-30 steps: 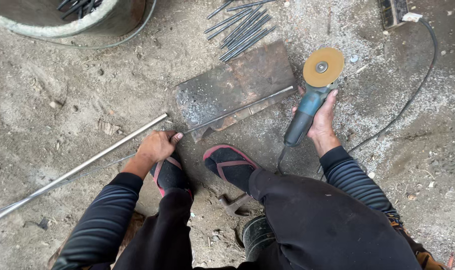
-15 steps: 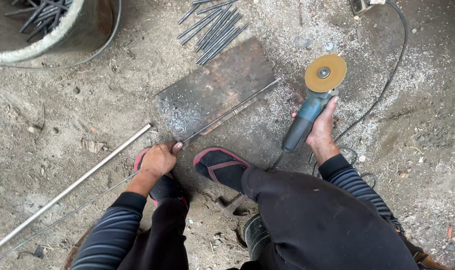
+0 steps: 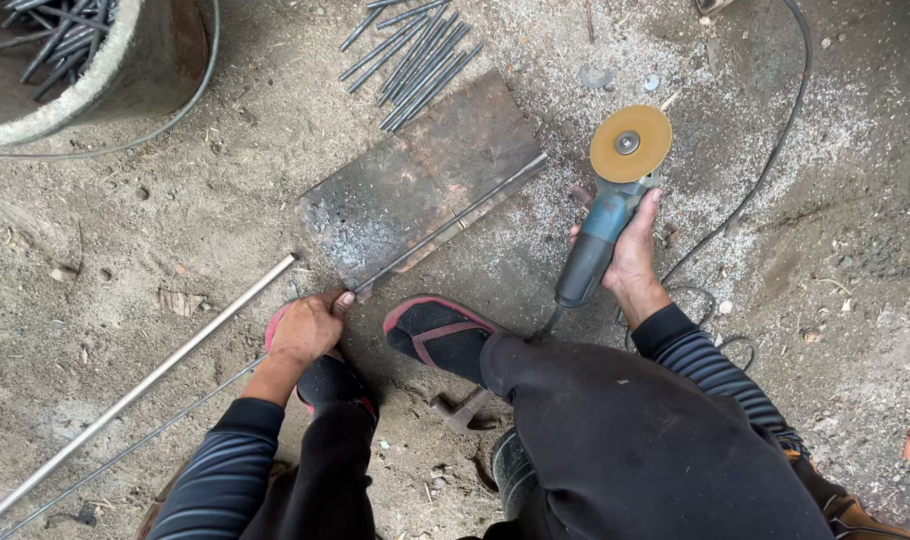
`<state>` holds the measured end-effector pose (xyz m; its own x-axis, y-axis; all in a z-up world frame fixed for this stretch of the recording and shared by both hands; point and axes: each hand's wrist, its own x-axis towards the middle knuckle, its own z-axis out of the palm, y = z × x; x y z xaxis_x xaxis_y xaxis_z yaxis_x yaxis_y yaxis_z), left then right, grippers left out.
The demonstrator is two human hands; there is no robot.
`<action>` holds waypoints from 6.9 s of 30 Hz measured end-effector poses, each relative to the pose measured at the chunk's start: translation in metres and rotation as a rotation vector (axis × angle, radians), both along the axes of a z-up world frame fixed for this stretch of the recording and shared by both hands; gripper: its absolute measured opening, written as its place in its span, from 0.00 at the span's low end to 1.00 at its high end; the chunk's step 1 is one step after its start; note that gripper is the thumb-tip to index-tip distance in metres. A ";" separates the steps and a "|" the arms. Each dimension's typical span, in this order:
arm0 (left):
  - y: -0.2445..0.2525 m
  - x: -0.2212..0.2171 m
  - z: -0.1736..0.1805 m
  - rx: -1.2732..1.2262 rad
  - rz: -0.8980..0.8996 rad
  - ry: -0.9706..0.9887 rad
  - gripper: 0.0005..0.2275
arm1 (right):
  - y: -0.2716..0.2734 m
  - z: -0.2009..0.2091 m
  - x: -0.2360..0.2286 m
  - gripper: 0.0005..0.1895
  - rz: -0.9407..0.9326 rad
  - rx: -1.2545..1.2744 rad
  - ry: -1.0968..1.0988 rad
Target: The person uses an angle grinder to cut metal rods into short segments. The cut pieces are placed into a bucket while the process continues repeatedly.
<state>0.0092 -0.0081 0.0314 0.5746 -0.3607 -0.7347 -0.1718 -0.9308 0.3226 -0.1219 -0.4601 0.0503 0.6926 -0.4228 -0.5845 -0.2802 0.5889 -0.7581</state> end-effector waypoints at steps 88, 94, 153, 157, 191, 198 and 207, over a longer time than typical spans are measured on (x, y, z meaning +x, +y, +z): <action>0.007 0.007 0.019 -0.059 0.049 0.080 0.22 | 0.063 -0.018 0.001 0.33 0.662 -0.457 0.288; 0.007 0.007 0.021 -0.052 0.049 0.070 0.21 | 0.064 -0.017 0.004 0.31 0.691 -0.479 0.221; 0.015 0.009 0.013 -0.137 0.048 0.004 0.21 | 0.066 -0.024 -0.004 0.33 0.604 -0.407 0.158; 0.027 0.010 0.009 -0.122 0.073 0.074 0.24 | 0.067 -0.004 0.020 0.36 0.482 -0.248 0.115; 0.047 0.018 0.016 0.082 0.027 0.013 0.22 | 0.009 0.028 0.017 0.50 0.141 -0.107 -0.079; 0.048 0.015 0.021 0.121 0.029 0.100 0.20 | 0.011 0.025 0.018 0.48 0.143 -0.068 -0.029; 0.047 0.018 0.023 0.240 0.023 0.265 0.21 | 0.013 0.027 0.017 0.47 0.143 -0.058 0.006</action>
